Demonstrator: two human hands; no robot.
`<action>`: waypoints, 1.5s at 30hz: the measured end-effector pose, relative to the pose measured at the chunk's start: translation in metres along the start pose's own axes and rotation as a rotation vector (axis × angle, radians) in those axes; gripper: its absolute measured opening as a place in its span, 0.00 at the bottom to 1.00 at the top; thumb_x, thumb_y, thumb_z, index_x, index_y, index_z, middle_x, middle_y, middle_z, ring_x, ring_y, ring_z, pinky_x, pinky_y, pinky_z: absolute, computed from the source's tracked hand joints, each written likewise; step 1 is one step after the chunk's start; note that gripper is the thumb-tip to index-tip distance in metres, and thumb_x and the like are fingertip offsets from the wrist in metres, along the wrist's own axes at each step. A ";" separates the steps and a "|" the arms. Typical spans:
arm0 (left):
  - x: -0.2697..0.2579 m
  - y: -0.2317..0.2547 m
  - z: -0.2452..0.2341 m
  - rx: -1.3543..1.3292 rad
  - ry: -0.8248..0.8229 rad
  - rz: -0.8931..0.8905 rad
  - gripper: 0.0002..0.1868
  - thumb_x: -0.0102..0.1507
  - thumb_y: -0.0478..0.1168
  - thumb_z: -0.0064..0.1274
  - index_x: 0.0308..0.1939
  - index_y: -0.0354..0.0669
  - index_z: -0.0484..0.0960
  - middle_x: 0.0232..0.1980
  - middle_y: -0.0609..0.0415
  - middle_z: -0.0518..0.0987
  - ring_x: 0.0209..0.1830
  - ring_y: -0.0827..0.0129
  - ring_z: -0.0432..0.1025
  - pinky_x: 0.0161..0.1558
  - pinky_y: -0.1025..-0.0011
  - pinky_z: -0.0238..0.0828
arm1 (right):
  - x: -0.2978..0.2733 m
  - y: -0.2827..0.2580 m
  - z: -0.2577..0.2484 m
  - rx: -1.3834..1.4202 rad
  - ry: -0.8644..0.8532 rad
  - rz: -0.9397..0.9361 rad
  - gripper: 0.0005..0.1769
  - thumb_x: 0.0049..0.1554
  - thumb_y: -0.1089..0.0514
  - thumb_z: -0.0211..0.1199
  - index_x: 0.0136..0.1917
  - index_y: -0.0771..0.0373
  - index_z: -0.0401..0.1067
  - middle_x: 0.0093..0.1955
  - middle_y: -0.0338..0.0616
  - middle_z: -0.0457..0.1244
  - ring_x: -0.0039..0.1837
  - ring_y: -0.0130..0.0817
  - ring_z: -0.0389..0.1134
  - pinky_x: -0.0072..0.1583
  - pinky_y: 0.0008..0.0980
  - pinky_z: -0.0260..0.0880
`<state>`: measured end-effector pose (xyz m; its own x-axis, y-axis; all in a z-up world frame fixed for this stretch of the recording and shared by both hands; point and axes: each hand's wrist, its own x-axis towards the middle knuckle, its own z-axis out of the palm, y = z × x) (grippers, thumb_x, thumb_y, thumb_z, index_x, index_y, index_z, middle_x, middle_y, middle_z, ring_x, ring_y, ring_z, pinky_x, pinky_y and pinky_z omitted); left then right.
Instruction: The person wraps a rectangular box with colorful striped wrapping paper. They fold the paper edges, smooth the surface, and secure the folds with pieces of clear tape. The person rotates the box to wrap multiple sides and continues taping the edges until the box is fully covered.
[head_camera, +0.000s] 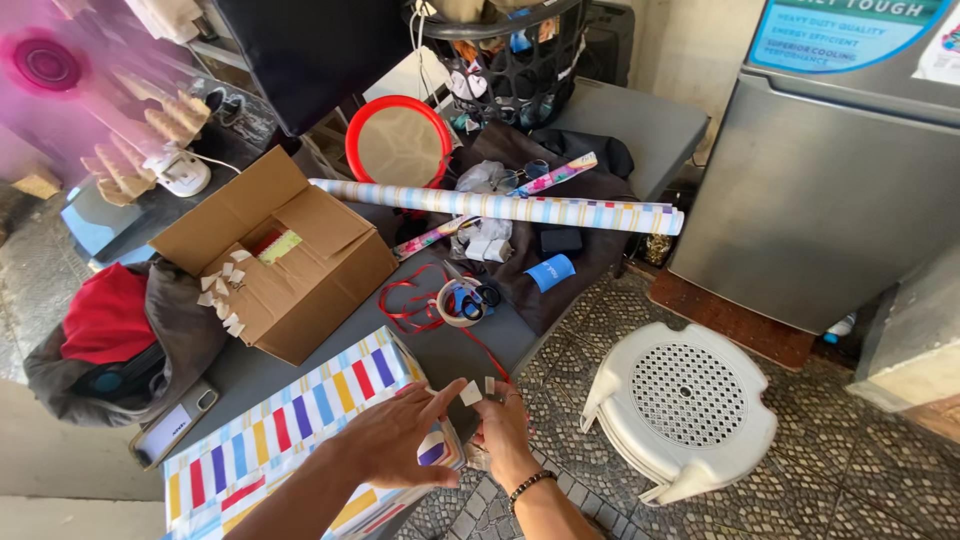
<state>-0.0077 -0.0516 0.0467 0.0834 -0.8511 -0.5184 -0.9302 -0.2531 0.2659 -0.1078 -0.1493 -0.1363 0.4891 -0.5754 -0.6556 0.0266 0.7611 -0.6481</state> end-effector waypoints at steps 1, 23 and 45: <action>0.001 -0.001 0.001 0.041 0.018 0.023 0.68 0.50 0.68 0.66 0.80 0.49 0.39 0.65 0.43 0.71 0.69 0.50 0.63 0.70 0.59 0.56 | 0.004 0.003 -0.003 -0.002 -0.006 -0.002 0.12 0.58 0.59 0.60 0.56 0.57 0.68 0.36 0.38 0.64 0.33 0.24 0.60 0.35 0.28 0.62; 0.004 -0.014 0.018 0.015 0.081 0.075 0.72 0.46 0.70 0.68 0.80 0.50 0.39 0.70 0.46 0.65 0.76 0.53 0.58 0.81 0.59 0.38 | -0.034 -0.011 -0.004 0.088 -0.205 0.395 0.11 0.54 0.61 0.69 0.32 0.62 0.72 0.28 0.37 0.61 0.28 0.21 0.56 0.30 0.25 0.47; 0.004 -0.016 0.022 0.045 0.081 0.025 0.71 0.47 0.72 0.69 0.80 0.53 0.38 0.74 0.46 0.61 0.80 0.47 0.47 0.77 0.58 0.43 | -0.017 0.010 -0.006 -0.128 -0.221 0.315 0.09 0.53 0.62 0.73 0.36 0.61 0.74 0.28 0.34 0.58 0.27 0.22 0.52 0.29 0.26 0.46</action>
<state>0.0000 -0.0405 0.0224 0.0867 -0.8919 -0.4439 -0.9475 -0.2115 0.2400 -0.1215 -0.1340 -0.1338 0.6317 -0.2307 -0.7400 -0.2569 0.8384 -0.4807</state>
